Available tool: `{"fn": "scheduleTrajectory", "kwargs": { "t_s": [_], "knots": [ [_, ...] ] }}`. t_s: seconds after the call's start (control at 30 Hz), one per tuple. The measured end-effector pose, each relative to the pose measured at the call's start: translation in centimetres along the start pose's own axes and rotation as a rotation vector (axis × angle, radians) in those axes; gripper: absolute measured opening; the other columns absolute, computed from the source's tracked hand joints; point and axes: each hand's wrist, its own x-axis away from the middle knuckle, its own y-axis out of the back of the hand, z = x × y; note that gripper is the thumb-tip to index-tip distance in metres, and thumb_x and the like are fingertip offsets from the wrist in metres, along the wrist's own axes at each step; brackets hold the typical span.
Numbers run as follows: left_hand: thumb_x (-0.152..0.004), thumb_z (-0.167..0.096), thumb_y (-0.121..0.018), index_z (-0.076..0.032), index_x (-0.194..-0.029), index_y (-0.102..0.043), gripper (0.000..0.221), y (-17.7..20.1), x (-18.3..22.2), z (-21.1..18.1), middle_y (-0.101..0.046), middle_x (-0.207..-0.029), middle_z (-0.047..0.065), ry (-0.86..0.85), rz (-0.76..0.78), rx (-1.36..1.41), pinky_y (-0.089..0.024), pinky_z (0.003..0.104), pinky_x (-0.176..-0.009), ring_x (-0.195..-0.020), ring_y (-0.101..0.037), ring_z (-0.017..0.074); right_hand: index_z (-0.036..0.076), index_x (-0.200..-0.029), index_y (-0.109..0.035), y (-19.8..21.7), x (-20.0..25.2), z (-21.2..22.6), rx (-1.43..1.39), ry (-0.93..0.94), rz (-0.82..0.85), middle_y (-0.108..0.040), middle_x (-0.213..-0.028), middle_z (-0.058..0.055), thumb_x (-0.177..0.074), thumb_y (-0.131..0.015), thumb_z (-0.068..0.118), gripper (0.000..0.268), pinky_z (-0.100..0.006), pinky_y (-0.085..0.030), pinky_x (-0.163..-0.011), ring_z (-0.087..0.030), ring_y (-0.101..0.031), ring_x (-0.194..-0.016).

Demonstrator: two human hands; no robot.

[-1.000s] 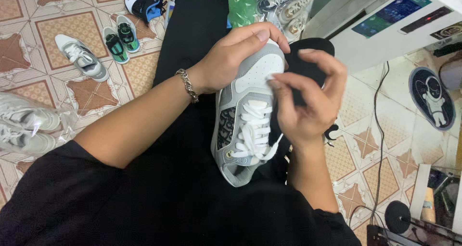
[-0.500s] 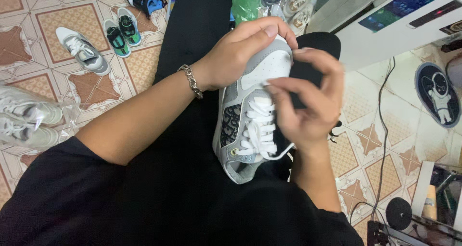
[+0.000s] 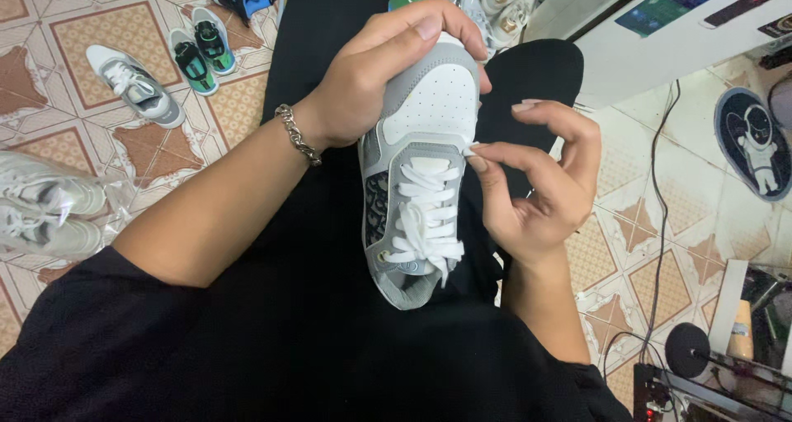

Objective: The person wipes several pairs of shoes with a cotton pad and liquid, then places some shoes into plastic bags while sitting among many other shoes.

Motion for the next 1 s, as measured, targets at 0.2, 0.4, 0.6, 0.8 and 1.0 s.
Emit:
{"fn": "scheduleTrajectory", "kwargs": {
  "t_s": [0.2, 0.4, 0.6, 0.8, 1.0],
  "knots": [
    [-0.125, -0.052, -0.056, -0.003, -0.136, -0.071, 0.052, 0.0, 0.0, -0.6, -0.085, -0.129, 0.030, 0.053, 0.017, 0.171, -0.080, 0.049, -0.111, -0.115, -0.091, 0.0399, -0.005, -0.114, -0.082, 0.2, -0.1, -0.5, 0.055, -0.092, -0.143, -0.068, -0.131, -0.028, -0.124, -0.085, 0.005, 0.015, -0.055, -0.064, -0.113, -0.045, -0.072, -0.128],
    [-0.123, -0.046, -0.068, 0.001, -0.136, -0.070, 0.049, 0.8, 0.3, 0.6, -0.079, -0.135, 0.039, 0.019, 0.059, 0.395, -0.078, 0.061, -0.123, -0.123, -0.086, 0.0466, 0.002, -0.121, -0.051, -1.5, 2.2, -1.2, -0.315, -0.001, -0.174, -0.078, -0.115, -0.038, -0.130, -0.059, 0.011, 0.015, -0.052, -0.071, -0.100, -0.049, -0.086, -0.112],
    [-0.127, -0.043, -0.063, 0.000, -0.139, -0.069, 0.045, 1.2, 0.7, 1.3, -0.079, -0.135, 0.038, 0.011, 0.045, 0.416, -0.078, 0.063, -0.125, -0.133, -0.086, 0.0470, 0.007, -0.119, -0.051, -1.8, 3.3, -0.3, -0.241, 0.038, -0.028, -0.088, -0.122, -0.036, -0.128, -0.058, 0.009, 0.012, -0.046, -0.062, -0.097, -0.038, -0.082, -0.106],
    [-0.123, -0.045, -0.068, 0.000, -0.140, -0.067, 0.047, 1.6, 1.0, 1.7, -0.078, -0.140, 0.044, 0.036, 0.053, 0.449, -0.076, 0.062, -0.124, -0.130, -0.085, 0.0542, 0.008, -0.123, -0.052, -2.4, 4.2, 0.3, -0.455, -0.104, -0.066, -0.085, -0.125, -0.038, -0.129, -0.058, 0.010, 0.009, -0.041, -0.065, -0.099, -0.033, -0.078, -0.117],
    [-0.125, -0.046, -0.064, -0.002, -0.139, -0.068, 0.046, 1.4, 1.2, 1.0, -0.081, -0.139, 0.040, 0.028, 0.045, 0.372, -0.077, 0.058, -0.118, -0.127, -0.089, 0.0536, 0.011, -0.122, -0.051, -2.4, 3.3, 1.2, -0.496, -0.190, -0.095, -0.086, -0.118, -0.034, -0.131, -0.060, 0.018, 0.015, -0.040, -0.063, -0.103, -0.037, -0.081, -0.117]
  ]
}}
